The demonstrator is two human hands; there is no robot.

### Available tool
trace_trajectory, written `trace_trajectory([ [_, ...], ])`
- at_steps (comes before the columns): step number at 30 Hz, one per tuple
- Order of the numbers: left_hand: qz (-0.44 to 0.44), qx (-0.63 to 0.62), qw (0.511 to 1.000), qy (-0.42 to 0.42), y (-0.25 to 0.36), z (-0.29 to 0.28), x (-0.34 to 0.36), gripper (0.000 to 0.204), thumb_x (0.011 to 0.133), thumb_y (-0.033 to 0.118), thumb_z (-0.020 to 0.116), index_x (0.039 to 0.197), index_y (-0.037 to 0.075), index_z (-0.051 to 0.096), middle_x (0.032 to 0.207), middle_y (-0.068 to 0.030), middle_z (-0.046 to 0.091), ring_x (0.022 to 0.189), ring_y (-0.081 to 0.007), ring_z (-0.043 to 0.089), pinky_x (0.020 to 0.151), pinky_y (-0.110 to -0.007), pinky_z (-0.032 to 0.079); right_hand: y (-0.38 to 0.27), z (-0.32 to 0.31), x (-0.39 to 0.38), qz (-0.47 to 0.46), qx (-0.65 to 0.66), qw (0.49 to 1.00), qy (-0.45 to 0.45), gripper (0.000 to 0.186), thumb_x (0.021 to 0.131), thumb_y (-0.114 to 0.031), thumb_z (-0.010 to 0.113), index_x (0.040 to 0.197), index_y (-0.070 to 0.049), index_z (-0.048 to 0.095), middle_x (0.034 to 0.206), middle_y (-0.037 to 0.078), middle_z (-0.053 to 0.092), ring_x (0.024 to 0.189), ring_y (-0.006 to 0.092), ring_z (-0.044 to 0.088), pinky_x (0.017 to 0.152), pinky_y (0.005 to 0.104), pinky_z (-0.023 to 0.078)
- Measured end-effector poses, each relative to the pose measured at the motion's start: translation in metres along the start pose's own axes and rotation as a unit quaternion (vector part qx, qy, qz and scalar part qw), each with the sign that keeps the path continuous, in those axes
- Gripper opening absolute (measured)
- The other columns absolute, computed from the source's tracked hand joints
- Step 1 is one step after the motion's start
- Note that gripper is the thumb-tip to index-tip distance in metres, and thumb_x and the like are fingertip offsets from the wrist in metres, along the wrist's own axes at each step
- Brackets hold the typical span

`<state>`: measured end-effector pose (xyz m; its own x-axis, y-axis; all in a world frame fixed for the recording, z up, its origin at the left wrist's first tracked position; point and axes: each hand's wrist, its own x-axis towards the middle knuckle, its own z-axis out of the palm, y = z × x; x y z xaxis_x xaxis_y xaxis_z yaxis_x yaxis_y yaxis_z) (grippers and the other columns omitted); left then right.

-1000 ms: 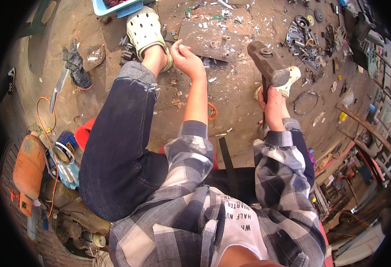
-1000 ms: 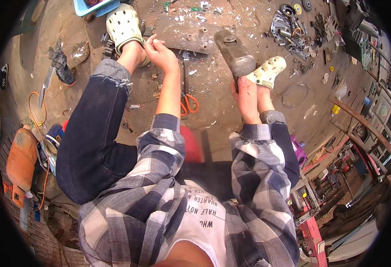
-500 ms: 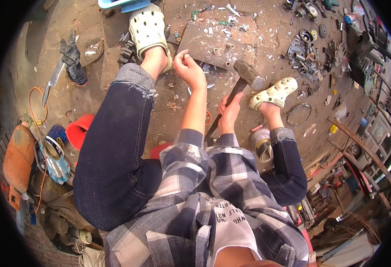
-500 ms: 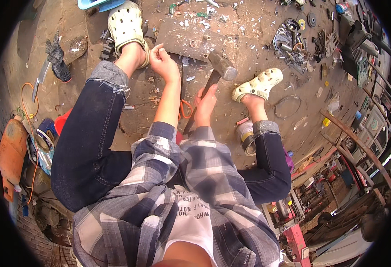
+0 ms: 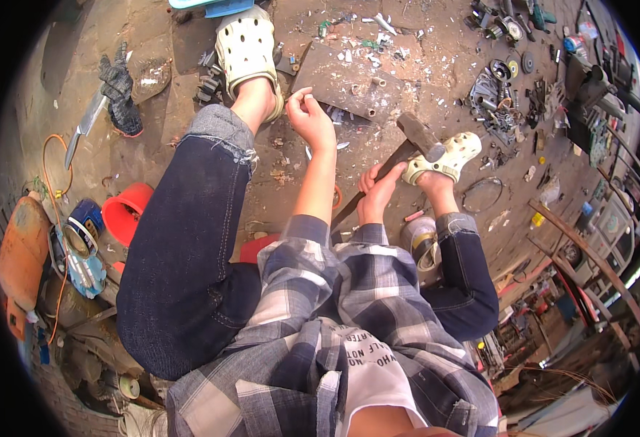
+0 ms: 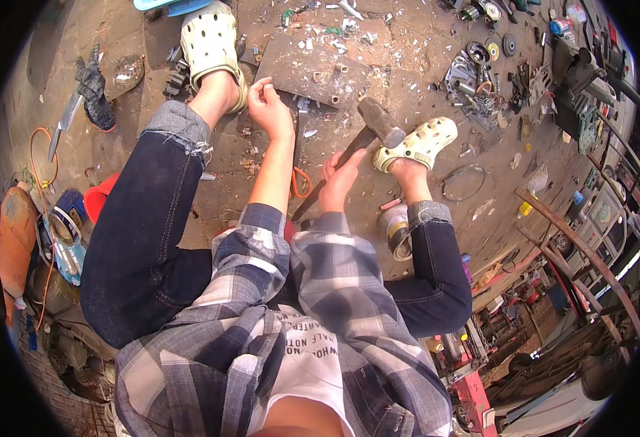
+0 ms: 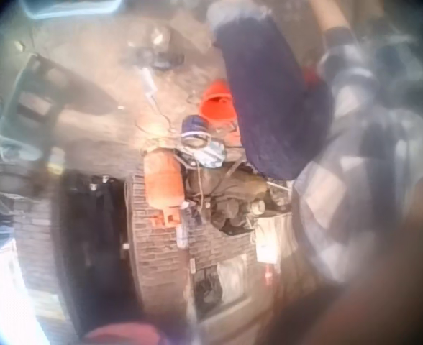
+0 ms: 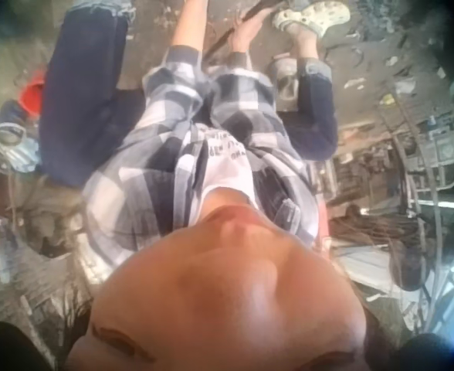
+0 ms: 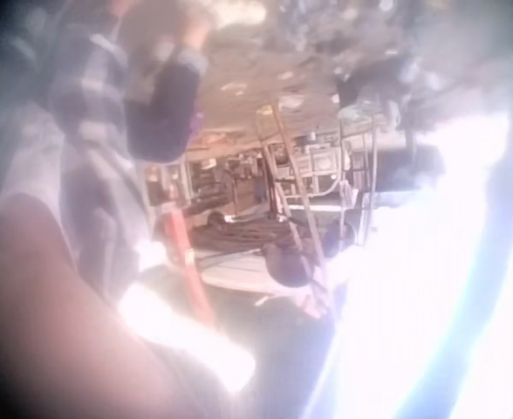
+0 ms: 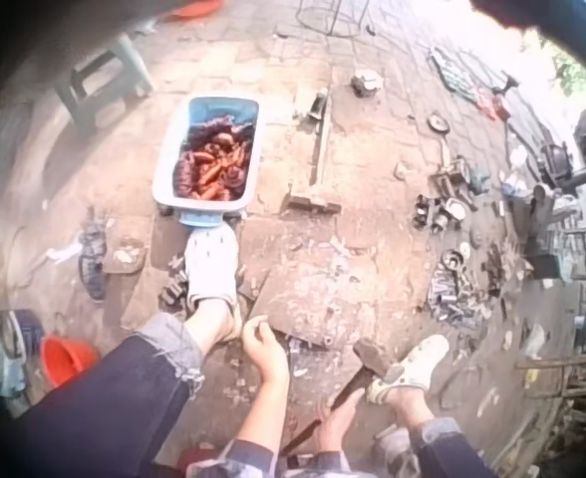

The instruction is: The person sits on the ground and uses a hammer and orange-handled shears to shape small metal pieces. They repeatedly strike the pieces on a metal plate and trim them with the shears.

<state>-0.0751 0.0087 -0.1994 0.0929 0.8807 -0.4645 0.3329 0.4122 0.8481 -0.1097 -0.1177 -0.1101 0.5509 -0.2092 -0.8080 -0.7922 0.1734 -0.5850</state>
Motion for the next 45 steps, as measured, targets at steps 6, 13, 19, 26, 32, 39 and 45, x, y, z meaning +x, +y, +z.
trace_trajectory([
  [6, -0.033, 0.006, 0.999, 0.021, -0.011, -0.005, -0.002, 0.015, 0.087, 0.004, 0.05, 0.097, 0.001, 0.061, 0.095, -0.0076, 0.059, 0.084, -0.0186, 0.053, 0.076, -0.032, 0.043, -0.007, -0.008, -0.013, -0.194, 0.009, 0.976, -0.098, 0.066, 0.094, -0.066, 0.026, 0.064, -0.008, 0.038, 0.052, 0.0, 0.034, 0.045, 0.0106, 0.031, 0.044, 0.0243, 0.022],
  [13, -0.047, -0.027, 0.998, 0.015, -0.011, -0.006, 0.0, 0.015, 0.088, 0.005, 0.05, 0.098, 0.001, 0.061, 0.094, -0.0061, 0.057, 0.08, -0.0157, 0.051, 0.074, -0.029, 0.043, 0.034, 0.0, 0.005, -0.098, -0.303, 0.948, 0.004, 0.065, 0.098, -0.053, 0.038, 0.057, -0.003, 0.048, 0.05, 0.001, 0.043, 0.048, 0.0115, 0.04, 0.048, 0.0284, 0.03],
  [19, 0.005, -0.01, 1.0, 0.017, -0.014, 0.004, -0.002, 0.014, 0.087, 0.004, 0.05, 0.096, 0.0, 0.061, 0.092, -0.0077, 0.058, 0.079, -0.0179, 0.052, 0.075, -0.031, 0.043, -0.008, 0.005, -0.027, -0.232, -0.117, 0.964, -0.049, 0.069, 0.093, -0.069, 0.027, 0.063, -0.008, 0.041, 0.05, -0.001, 0.036, 0.042, 0.0081, 0.031, 0.041, 0.0239, 0.019],
  [26, -0.017, -0.027, 0.999, 0.03, -0.001, 0.004, -0.002, 0.014, 0.087, 0.003, 0.051, 0.096, 0.001, 0.061, 0.094, -0.0063, 0.06, 0.079, -0.0163, 0.053, 0.074, -0.03, 0.044, 0.039, -0.013, 0.022, -0.159, -0.21, 0.964, 0.043, 0.07, 0.093, -0.066, 0.032, 0.061, -0.006, 0.047, 0.051, 0.0, 0.041, 0.046, 0.0129, 0.038, 0.046, 0.0264, 0.028],
  [32, -0.015, 0.004, 0.999, 0.037, -0.014, -0.002, -0.006, 0.014, 0.086, 0.003, 0.051, 0.095, 0.001, 0.062, 0.091, -0.0059, 0.058, 0.076, -0.0159, 0.052, 0.07, -0.03, 0.043, 0.005, -0.01, 0.0, -0.094, -0.065, 0.993, 0.002, 0.063, 0.096, -0.06, 0.032, 0.063, -0.008, 0.044, 0.049, -0.001, 0.037, 0.042, 0.0104, 0.035, 0.04, 0.0249, 0.022],
  [39, -0.052, -0.018, 0.998, 0.038, -0.001, 0.005, -0.015, 0.015, 0.085, 0.003, 0.051, 0.094, 0.0, 0.062, 0.088, -0.0046, 0.059, 0.073, -0.0141, 0.05, 0.069, -0.029, 0.042, -0.02, -0.006, -0.016, -0.301, -0.045, 0.948, -0.092, 0.07, 0.089, -0.074, 0.027, 0.064, -0.01, 0.039, 0.051, -0.003, 0.032, 0.043, 0.0084, 0.03, 0.041, 0.0223, 0.021],
  [45, -0.059, -0.068, 0.995, 0.033, -0.011, 0.001, 0.008, 0.015, 0.086, 0.003, 0.05, 0.094, -0.001, 0.062, 0.09, -0.0044, 0.06, 0.079, -0.0148, 0.053, 0.075, -0.028, 0.043, 0.021, 0.001, 0.022, -0.124, -0.323, 0.937, 0.04, 0.064, 0.097, -0.052, 0.042, 0.056, -0.004, 0.05, 0.05, 0.001, 0.045, 0.048, 0.0102, 0.043, 0.046, 0.0263, 0.031],
])
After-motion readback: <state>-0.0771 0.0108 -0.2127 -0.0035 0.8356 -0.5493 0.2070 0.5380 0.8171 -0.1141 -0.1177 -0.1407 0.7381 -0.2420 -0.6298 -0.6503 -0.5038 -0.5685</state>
